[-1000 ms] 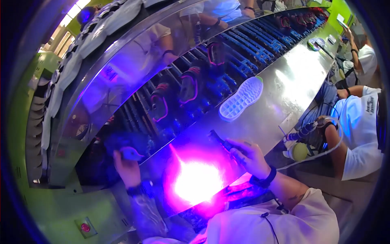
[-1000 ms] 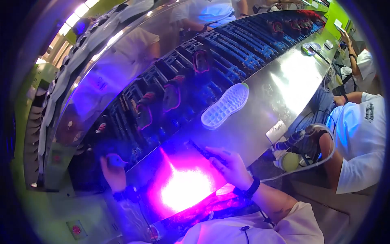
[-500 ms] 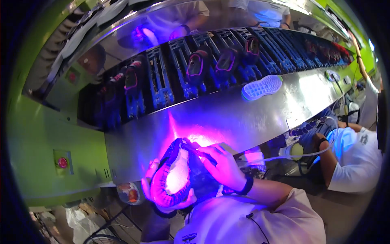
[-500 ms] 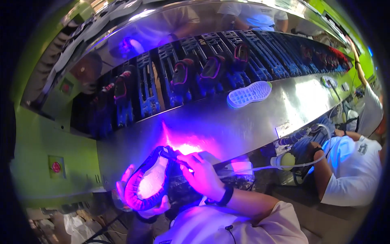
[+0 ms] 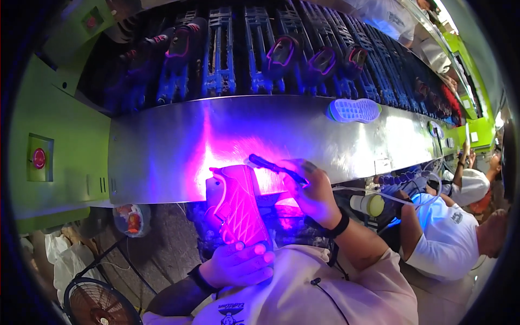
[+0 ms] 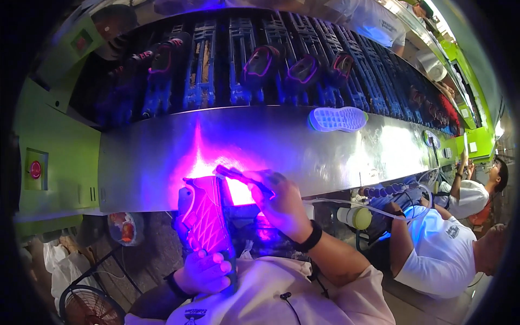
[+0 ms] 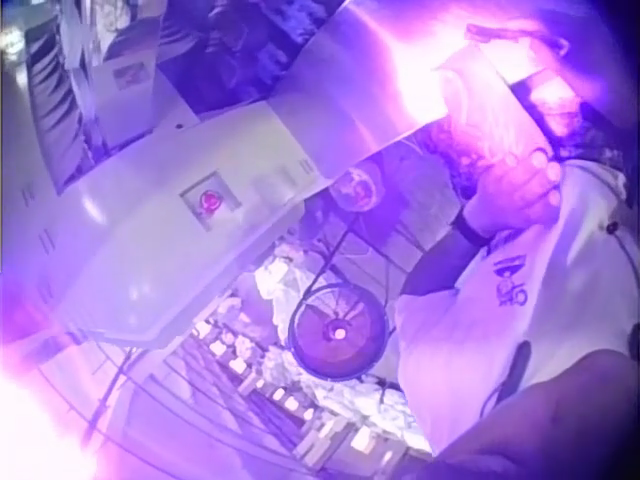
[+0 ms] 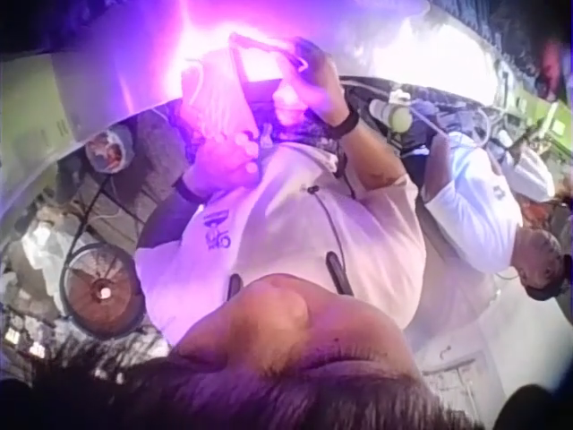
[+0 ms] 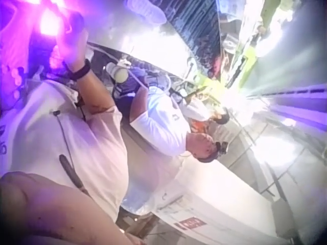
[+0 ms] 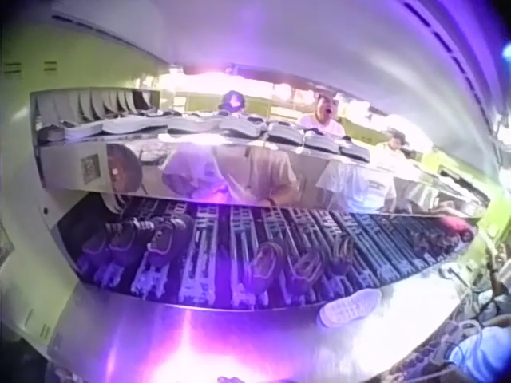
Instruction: Applying adhesive or sealant to the edge of shoe uppers on an assembly line.
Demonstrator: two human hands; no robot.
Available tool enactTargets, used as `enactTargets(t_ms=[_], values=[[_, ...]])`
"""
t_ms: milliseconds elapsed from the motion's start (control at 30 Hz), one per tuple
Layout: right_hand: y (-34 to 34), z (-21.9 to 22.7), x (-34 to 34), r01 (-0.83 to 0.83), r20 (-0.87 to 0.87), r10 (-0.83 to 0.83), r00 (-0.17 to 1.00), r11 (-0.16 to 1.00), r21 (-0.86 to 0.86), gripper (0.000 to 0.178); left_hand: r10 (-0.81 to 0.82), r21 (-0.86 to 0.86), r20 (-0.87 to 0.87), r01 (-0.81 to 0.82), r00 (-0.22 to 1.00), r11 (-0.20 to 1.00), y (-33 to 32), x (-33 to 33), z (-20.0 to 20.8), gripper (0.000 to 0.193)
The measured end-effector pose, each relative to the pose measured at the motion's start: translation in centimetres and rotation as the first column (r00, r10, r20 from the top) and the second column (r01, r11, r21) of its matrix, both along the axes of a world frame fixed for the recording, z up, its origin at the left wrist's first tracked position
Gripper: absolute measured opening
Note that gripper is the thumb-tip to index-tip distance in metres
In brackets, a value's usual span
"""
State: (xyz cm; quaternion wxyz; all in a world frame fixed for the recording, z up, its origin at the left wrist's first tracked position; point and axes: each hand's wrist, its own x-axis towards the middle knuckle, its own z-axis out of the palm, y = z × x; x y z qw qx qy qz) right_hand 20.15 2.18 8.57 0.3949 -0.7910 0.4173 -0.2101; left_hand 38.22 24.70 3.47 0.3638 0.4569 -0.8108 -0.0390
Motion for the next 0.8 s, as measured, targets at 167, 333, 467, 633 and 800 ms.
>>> enactTargets(t_ms=[167, 333, 467, 633, 800], values=[[-1.1, -0.1, 0.2, 0.013, -0.020, -0.009, 1.000, 0.980, 0.200, 0.032, -0.141, -0.024, 0.077, 0.144, 0.987, 0.989, -1.8, 1.2, 3.1, 0.037], [-0.6, 1.1, -0.3, 0.003, 0.014, -0.007, 1.000, 0.959, 0.285, 0.033, -0.286, 0.032, 0.086, 0.285, 0.954, 0.958, -1.9, 2.8, 3.5, 0.039], [0.8, 0.5, -1.2, 0.053, -0.063, -0.034, 0.997, 0.943, 0.328, 0.031, -0.312, 0.024, 0.110, 0.311, 0.944, 0.950, -1.9, 3.0, 3.6, 0.043], [3.1, 0.4, -1.2, 0.066, 0.034, -0.088, 0.996, 0.911, 0.407, 0.032, -0.283, -0.008, 0.025, 0.283, 0.959, 0.959, -1.4, 2.6, 2.9, 0.043], [5.1, 1.3, -1.6, 0.049, 0.094, -0.108, 0.990, 0.872, 0.487, 0.035, -0.202, -0.018, -0.021, 0.202, 0.979, 0.979, -0.5, 2.3, 2.6, 0.045]])
